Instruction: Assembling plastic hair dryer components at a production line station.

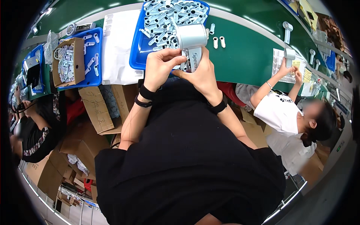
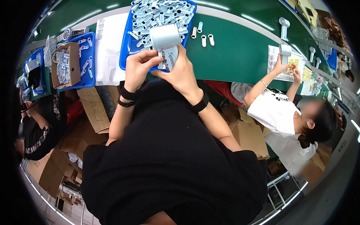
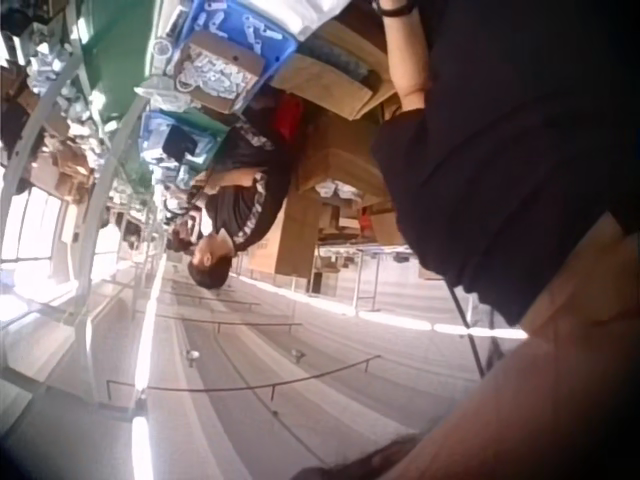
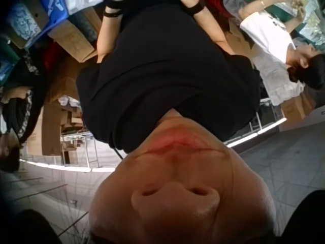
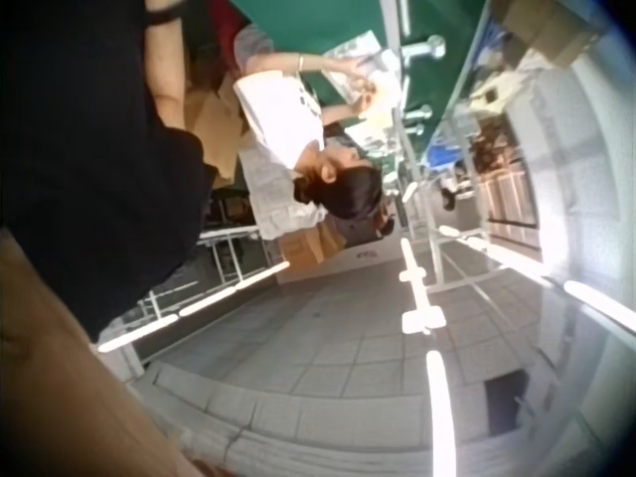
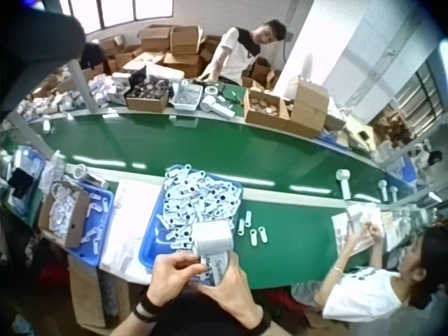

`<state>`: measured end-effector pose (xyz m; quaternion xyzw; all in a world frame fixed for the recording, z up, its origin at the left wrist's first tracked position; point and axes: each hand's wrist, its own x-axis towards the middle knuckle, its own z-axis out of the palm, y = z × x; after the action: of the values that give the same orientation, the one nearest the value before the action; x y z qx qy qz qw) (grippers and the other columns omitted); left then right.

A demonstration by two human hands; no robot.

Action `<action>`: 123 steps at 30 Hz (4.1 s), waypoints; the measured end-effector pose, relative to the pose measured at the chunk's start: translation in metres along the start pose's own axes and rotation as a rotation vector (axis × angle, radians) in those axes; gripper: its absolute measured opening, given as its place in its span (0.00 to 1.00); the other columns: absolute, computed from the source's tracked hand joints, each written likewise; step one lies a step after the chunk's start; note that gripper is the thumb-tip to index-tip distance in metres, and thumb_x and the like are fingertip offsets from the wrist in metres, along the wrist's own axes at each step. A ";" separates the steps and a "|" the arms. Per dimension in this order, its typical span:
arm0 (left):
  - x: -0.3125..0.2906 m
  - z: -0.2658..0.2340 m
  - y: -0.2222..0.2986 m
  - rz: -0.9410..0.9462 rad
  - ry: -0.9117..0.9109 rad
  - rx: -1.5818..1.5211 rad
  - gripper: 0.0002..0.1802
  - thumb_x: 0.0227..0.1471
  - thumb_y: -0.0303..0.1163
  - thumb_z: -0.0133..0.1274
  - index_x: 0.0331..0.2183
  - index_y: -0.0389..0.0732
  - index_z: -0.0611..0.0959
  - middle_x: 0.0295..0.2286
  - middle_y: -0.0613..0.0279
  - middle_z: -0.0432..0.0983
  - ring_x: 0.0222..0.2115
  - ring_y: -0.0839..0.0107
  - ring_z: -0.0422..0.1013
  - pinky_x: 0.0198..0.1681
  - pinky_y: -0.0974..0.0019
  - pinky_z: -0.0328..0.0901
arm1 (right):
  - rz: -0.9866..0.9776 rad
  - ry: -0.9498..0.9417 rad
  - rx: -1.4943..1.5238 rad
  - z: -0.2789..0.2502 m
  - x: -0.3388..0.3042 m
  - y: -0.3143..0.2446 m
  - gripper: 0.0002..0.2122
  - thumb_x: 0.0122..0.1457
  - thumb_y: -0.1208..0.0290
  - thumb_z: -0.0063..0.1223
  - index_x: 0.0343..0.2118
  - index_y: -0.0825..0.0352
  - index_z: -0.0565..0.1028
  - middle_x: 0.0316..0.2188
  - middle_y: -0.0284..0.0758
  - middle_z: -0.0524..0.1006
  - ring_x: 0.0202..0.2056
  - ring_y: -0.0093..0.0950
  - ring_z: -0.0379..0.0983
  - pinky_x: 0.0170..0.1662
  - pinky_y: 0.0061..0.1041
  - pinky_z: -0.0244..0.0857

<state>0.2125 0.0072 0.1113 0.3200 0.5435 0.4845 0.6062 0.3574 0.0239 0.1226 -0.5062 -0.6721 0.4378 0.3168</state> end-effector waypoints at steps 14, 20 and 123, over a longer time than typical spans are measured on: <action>-0.011 0.007 0.005 0.061 -0.008 -0.069 0.18 0.41 0.24 0.59 0.37 0.30 0.76 0.32 0.58 0.74 0.29 0.77 0.71 0.32 0.77 0.66 | 0.121 -0.065 0.205 -0.006 -0.008 -0.010 0.26 0.42 0.75 0.56 0.45 0.72 0.58 0.29 0.39 0.71 0.27 0.28 0.72 0.29 0.24 0.67; -0.007 0.009 0.011 -0.119 -0.335 -0.498 0.26 0.44 0.29 0.56 0.45 0.31 0.67 0.41 0.53 0.69 0.30 0.74 0.71 0.30 0.75 0.67 | 0.358 -0.368 0.728 -0.017 -0.009 -0.025 0.20 0.46 0.77 0.52 0.43 0.72 0.59 0.23 0.35 0.70 0.17 0.21 0.70 0.18 0.17 0.65; -0.011 0.002 0.047 -0.032 -0.284 -0.150 0.36 0.41 0.21 0.56 0.51 0.36 0.58 0.43 0.59 0.65 0.42 0.73 0.67 0.44 0.70 0.66 | 0.498 -0.568 0.681 -0.042 0.009 -0.042 0.20 0.42 0.79 0.60 0.37 0.70 0.62 0.19 0.31 0.68 0.16 0.20 0.69 0.17 0.17 0.64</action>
<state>0.2038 0.0129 0.1588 0.3305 0.4199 0.4638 0.7066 0.3742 0.0390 0.1781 -0.3802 -0.4099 0.8145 0.1547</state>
